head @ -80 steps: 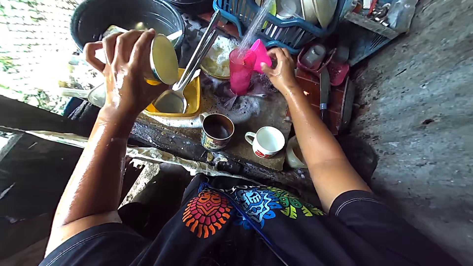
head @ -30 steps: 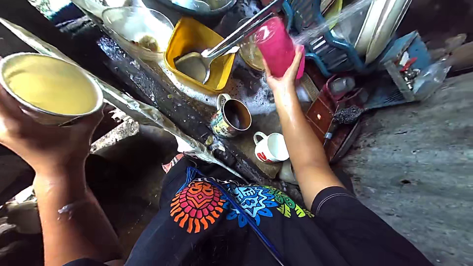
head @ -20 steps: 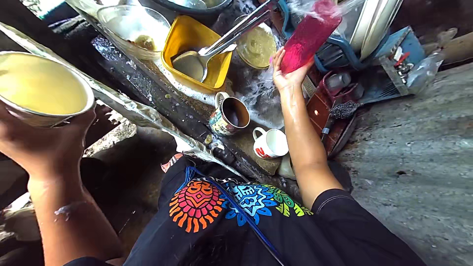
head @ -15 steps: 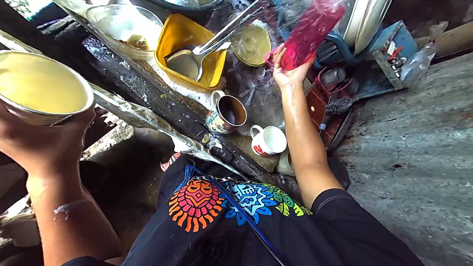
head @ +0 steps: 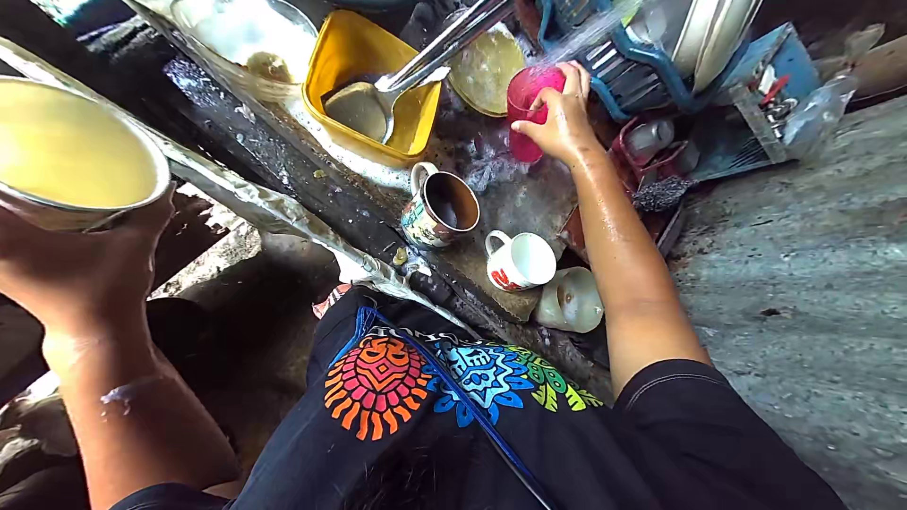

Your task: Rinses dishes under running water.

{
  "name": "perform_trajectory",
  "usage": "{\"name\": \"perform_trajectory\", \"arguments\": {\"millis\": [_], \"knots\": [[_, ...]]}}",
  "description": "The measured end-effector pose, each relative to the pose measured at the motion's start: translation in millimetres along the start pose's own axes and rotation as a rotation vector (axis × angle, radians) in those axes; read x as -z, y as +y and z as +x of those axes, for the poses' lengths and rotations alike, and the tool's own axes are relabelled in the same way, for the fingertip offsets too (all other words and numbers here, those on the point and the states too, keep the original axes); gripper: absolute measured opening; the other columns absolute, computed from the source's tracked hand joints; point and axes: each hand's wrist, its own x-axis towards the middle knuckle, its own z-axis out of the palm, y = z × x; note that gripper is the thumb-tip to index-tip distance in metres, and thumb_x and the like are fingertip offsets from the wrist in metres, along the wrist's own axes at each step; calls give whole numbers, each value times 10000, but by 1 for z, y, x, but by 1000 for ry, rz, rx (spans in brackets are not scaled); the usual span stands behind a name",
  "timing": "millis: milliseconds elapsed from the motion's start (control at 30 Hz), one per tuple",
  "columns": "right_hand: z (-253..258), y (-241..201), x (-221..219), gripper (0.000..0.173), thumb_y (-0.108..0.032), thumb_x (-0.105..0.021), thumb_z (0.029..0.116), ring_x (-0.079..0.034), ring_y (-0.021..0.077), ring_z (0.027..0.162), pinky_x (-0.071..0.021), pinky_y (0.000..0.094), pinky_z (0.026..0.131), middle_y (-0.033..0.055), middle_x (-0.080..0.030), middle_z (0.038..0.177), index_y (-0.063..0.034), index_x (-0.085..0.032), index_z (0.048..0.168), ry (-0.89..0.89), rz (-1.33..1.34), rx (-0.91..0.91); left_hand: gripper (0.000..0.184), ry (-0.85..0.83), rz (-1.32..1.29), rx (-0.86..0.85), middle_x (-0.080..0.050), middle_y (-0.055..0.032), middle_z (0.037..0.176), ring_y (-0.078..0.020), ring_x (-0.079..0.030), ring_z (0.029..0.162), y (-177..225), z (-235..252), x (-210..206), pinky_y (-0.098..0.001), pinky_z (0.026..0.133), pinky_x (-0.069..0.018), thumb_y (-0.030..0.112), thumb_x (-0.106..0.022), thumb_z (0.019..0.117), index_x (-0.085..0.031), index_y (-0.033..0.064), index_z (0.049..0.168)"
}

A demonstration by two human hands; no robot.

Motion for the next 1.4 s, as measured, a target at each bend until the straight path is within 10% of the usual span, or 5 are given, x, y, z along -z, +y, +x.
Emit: {"name": "perform_trajectory", "arguments": {"millis": [100, 300, 767, 1133, 1400], "knots": [[4, 4, 2, 412, -399, -706, 922, -156, 459, 1544, -148, 617, 1239, 265, -307, 1621, -26, -727, 1096, -51, -79, 84, 819, -23, 6, 44, -614, -225, 1353, -266, -592, 1301, -16, -5, 1, -440, 1126, -465, 476, -823, 839, -516, -34, 1400], [6, 7, 18, 429, -343, -620, 999, -672, 287, 1083, -502, 425, 1001, 227, -698, 1126, 53, -688, 1149, 273, 267, -71, 789, -25, -37, 63, -617, -219, 1352, -256, -593, 1298, -22, -9, 1, -444, 1125, -463, 458, -821, 845, -531, -35, 1388], [11, 17, 68, 338, -261, -622, 995, -677, 139, 1023, -531, 295, 953, 148, -709, 1086, 39, -687, 1135, 381, 370, 25, 745, -67, -142, 45, -629, -189, 1341, -238, -603, 1284, -26, -3, -19, -433, 1113, -479, 463, -807, 859, -552, -9, 1376], [17, 15, 84, 352, -282, -633, 1014, -715, 182, 984, -623, 393, 866, 162, -678, 1148, 15, -650, 1202, -65, 314, 13, 684, -66, -168, 56, -653, -169, 1303, -231, -623, 1252, -36, -14, -18, -451, 1094, -492, 460, -805, 864, -588, 18, 1339], [18, 13, 84, 266, -142, -561, 1051, -719, 140, 959, -642, 311, 825, 103, -674, 1113, 48, -595, 1235, 317, 735, -8, 860, -77, -100, 110, -603, -173, 1380, -225, -571, 1317, -23, -13, -21, -436, 1136, -444, 570, -795, 817, -512, 35, 1427]]}}
